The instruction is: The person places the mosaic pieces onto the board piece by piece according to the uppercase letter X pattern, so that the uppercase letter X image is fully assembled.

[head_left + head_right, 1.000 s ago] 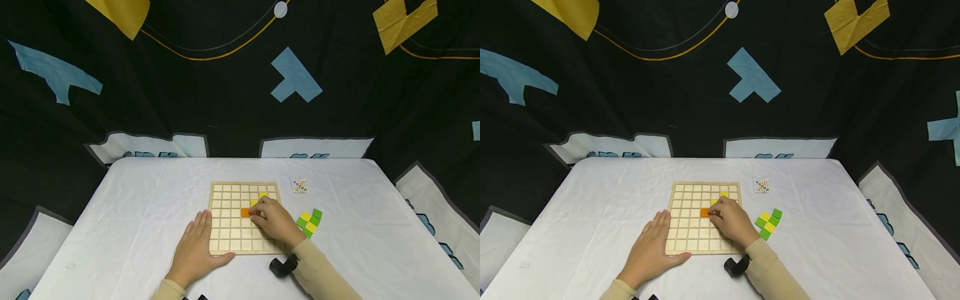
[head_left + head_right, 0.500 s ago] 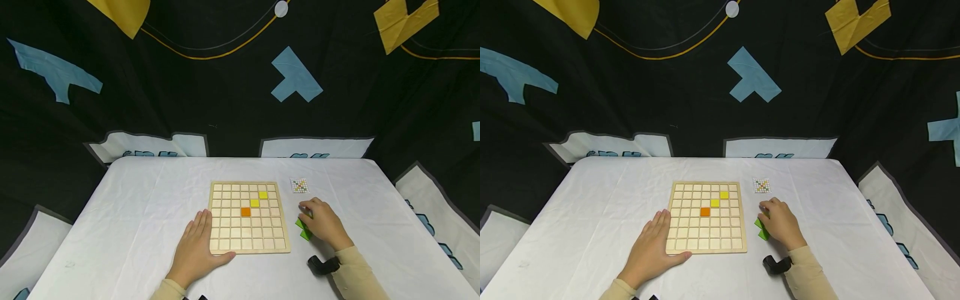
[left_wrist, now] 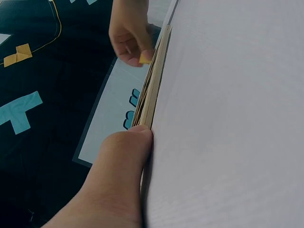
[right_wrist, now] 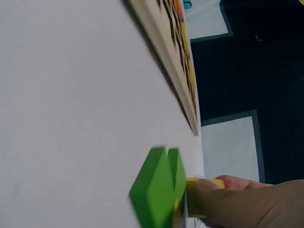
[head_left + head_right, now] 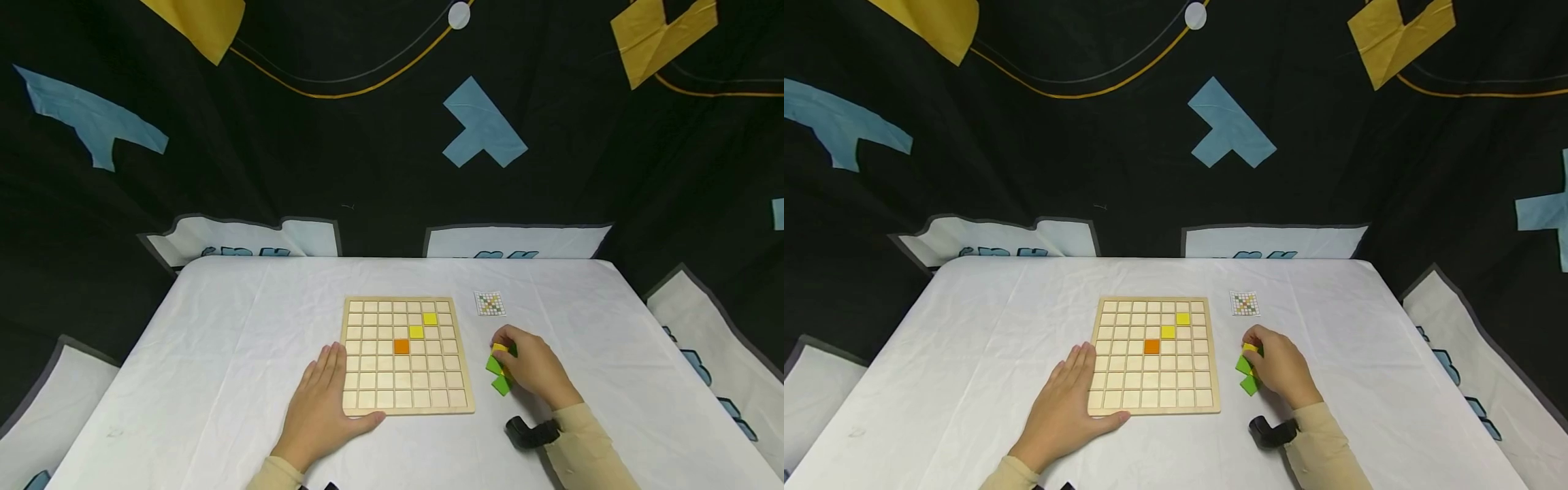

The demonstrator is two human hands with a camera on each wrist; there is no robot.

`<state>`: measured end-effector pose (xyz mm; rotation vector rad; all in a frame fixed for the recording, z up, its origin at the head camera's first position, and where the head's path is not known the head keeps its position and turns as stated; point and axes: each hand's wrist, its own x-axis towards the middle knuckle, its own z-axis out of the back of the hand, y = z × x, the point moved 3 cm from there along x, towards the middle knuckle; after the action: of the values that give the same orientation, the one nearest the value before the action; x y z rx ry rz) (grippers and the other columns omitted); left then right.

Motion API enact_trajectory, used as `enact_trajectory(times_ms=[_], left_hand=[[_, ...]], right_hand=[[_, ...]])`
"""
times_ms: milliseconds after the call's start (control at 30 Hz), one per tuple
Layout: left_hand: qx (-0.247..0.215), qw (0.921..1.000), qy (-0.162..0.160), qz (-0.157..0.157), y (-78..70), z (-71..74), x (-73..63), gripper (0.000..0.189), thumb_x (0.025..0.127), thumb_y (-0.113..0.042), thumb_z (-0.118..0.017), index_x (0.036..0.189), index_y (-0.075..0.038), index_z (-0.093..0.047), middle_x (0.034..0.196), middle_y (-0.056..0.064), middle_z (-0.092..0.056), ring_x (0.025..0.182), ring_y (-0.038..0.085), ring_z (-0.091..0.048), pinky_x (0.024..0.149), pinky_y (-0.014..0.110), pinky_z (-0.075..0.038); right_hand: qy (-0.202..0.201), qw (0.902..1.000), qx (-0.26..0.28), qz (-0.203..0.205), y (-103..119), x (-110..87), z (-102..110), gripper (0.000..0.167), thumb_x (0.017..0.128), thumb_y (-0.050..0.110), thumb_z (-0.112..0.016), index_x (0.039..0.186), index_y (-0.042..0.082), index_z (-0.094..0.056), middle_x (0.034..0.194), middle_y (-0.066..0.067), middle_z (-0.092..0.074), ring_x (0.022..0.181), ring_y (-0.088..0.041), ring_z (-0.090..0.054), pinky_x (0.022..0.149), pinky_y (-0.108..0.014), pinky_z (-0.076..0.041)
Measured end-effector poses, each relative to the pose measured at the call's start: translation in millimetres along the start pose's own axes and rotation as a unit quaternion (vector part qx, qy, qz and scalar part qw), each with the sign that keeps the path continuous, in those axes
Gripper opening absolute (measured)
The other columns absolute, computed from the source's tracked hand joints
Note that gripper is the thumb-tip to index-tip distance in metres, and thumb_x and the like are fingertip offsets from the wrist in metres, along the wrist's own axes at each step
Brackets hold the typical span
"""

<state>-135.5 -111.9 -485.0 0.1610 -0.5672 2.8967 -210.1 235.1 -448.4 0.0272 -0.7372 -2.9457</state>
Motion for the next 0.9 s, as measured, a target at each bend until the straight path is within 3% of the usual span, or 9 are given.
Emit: enact_trajectory(times_ms=[200,300,600,900], left_hand=[[0.002,1.0,-0.006,-0.003,0.1,0.2,-0.8,0.128,0.071,-0.087,-0.057,0.155,0.003,-0.024,0.165,0.016,-0.02,0.154,0.032,-0.019,0.125,0.05,-0.019],[-0.001,1.0,0.002,0.0,0.4,0.1,-0.5,0.129,0.071,-0.088,-0.056,0.156,0.002,-0.021,0.165,0.015,-0.017,0.155,0.031,-0.016,0.125,0.049,-0.017],[0.004,1.0,0.007,0.001,0.5,-0.2,0.1,0.129,0.071,-0.088,-0.055,0.156,0.001,-0.019,0.166,0.014,-0.016,0.155,0.029,-0.015,0.126,0.048,-0.017],[0.006,1.0,0.005,-0.002,0.4,-0.5,0.2,0.128,0.072,-0.088,-0.055,0.156,0.001,-0.019,0.165,0.014,-0.017,0.155,0.029,-0.016,0.125,0.048,-0.018]], right_hand=[[-0.006,0.9983,0.057,0.012,28,5.9,-9,0.017,0.089,0.017,-0.074,0.104,0.016,-0.067,0.099,-0.001,-0.07,0.066,-0.013,-0.051,0.058,-0.026,-0.045],[-0.005,0.9966,0.077,0.029,50,8.3,-20,0.017,0.087,0.018,-0.077,0.102,0.019,-0.068,0.095,0.002,-0.069,0.064,-0.011,-0.049,0.057,-0.023,-0.044],[0.03,0.9837,0.127,0.124,113,8.5,-55,0.015,0.087,0.022,-0.077,0.1,0.022,-0.068,0.092,0.012,-0.07,0.074,-0.002,-0.06,0.072,-0.024,-0.052],[0.045,0.9783,0.114,0.167,139,10.6,-80,0.012,0.089,0.024,-0.075,0.1,0.023,-0.07,0.09,0.013,-0.069,0.081,-0.002,-0.06,0.077,-0.022,-0.052]])
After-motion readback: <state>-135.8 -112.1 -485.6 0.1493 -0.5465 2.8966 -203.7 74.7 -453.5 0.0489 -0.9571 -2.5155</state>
